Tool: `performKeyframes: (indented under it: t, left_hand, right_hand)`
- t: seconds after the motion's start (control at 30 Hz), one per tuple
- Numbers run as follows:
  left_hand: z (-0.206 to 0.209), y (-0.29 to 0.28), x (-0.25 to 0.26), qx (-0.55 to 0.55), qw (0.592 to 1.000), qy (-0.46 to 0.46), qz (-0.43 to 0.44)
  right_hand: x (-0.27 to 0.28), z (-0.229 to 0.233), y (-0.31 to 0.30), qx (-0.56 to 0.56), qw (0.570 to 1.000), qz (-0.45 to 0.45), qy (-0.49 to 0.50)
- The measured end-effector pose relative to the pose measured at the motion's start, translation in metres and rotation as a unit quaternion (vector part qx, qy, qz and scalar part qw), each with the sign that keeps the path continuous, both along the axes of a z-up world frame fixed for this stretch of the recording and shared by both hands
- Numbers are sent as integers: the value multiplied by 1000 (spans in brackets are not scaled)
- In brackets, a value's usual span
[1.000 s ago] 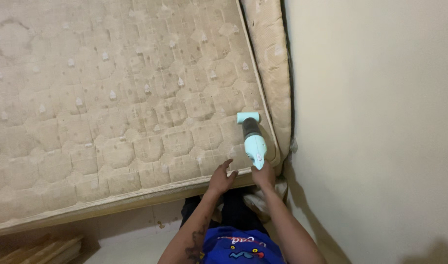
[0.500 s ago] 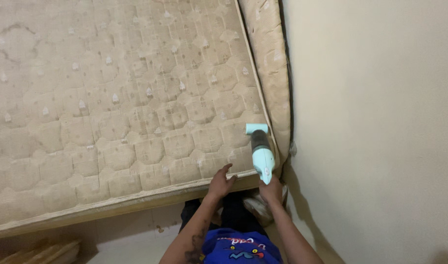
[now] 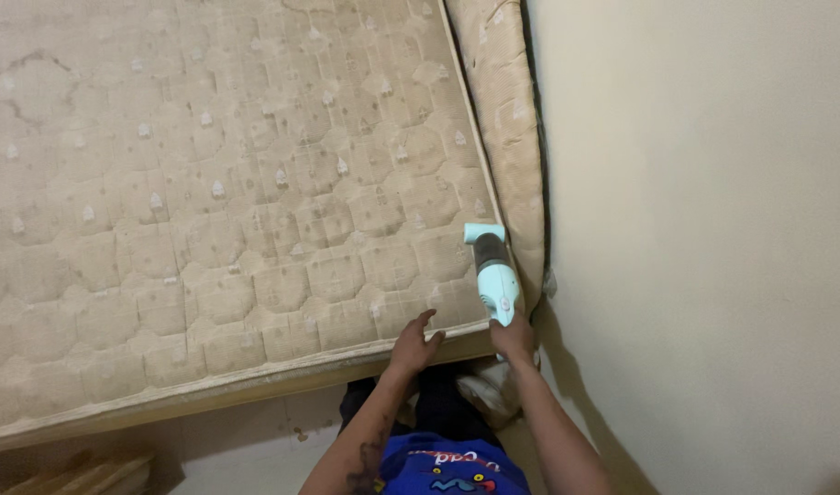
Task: The person uses a handheld vacuum cleaner to clean the surface of a mattress. They move the vacuum back and forth across the mattress, covering different sections systematically.
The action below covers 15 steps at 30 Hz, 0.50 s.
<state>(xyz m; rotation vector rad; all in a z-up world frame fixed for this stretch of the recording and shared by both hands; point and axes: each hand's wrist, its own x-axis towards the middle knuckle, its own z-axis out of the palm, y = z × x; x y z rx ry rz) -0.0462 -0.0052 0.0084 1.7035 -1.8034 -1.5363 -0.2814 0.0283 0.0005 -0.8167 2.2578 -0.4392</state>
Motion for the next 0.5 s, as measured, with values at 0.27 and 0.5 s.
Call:
performKeyframes:
  t: [0.27, 0.5]
  left_hand:
    - [-10, 2, 0, -33, 999, 3, -2]
    - [-17, 8, -4, -15, 1000, 5, -4]
  right_hand:
    - [-9, -6, -7, 52, 999, -4, 4]
    - [9, -20, 56, 6, 998, -16, -58]
